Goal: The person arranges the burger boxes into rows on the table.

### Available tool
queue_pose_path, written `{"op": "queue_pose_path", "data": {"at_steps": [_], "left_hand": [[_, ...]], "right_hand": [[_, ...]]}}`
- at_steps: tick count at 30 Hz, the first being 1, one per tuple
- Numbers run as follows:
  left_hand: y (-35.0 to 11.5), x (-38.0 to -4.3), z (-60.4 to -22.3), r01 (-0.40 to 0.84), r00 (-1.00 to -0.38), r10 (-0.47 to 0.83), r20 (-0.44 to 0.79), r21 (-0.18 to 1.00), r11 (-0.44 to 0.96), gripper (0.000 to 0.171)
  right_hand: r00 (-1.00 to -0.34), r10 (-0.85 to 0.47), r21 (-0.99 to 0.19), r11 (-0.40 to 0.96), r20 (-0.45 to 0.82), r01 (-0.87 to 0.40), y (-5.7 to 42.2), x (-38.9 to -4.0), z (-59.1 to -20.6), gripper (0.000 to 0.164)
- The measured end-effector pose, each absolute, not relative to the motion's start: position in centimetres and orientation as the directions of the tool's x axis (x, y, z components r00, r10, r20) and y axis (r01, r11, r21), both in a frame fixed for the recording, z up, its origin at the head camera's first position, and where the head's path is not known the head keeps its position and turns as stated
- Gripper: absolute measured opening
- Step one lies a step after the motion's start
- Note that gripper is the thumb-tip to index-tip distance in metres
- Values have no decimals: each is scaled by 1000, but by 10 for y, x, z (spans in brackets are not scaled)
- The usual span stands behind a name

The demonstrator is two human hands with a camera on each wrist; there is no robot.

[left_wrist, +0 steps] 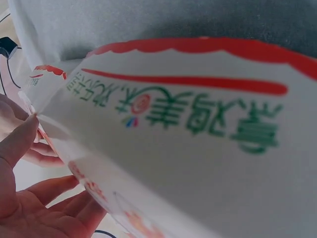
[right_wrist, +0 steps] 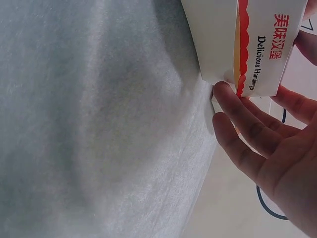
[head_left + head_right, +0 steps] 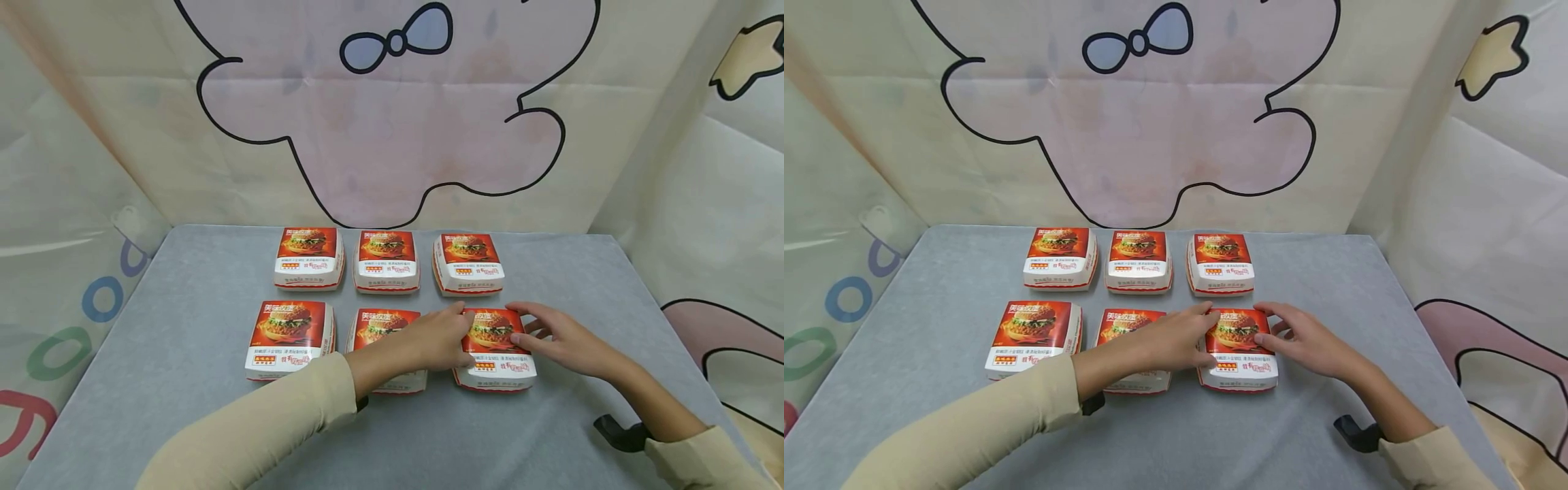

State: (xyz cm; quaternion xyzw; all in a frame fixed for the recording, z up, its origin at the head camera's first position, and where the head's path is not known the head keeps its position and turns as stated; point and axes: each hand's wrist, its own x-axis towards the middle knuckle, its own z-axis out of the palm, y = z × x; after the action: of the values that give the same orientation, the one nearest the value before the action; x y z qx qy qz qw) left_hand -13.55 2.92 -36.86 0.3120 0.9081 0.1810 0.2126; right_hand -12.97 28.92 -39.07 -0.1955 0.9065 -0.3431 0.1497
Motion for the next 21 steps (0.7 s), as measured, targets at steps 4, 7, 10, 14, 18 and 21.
{"op": "queue_pose_path", "data": {"at_steps": [4, 7, 10, 14, 18, 21], "left_hand": [[29, -136, -369, 484, -720, 638, -274, 461, 744, 74], [27, -137, -366, 482, -727, 638, -253, 473, 737, 72], [18, -140, -360, 484, -719, 665, -200, 543, 686, 67], [-7, -148, -349, 471, -636, 756, -151, 700, 536, 58], [-40, -157, -344, 429, -572, 810, -130, 794, 430, 54], [-66, -166, -341, 411, -619, 780, -87, 811, 416, 52]], "right_hand": [[-875, -464, -678, 688, -138, -258, 290, -131, -390, 59], [-874, -467, -656, 703, -135, -275, 292, -131, -388, 56], [-878, -461, -621, 728, -130, -291, 296, -133, -382, 54], [-870, -463, -594, 753, -170, -284, 304, -140, -371, 54], [-854, -467, -587, 766, -228, -262, 313, -149, -359, 57], [-873, -440, -552, 790, -208, -267, 320, -158, -349, 60]]}}
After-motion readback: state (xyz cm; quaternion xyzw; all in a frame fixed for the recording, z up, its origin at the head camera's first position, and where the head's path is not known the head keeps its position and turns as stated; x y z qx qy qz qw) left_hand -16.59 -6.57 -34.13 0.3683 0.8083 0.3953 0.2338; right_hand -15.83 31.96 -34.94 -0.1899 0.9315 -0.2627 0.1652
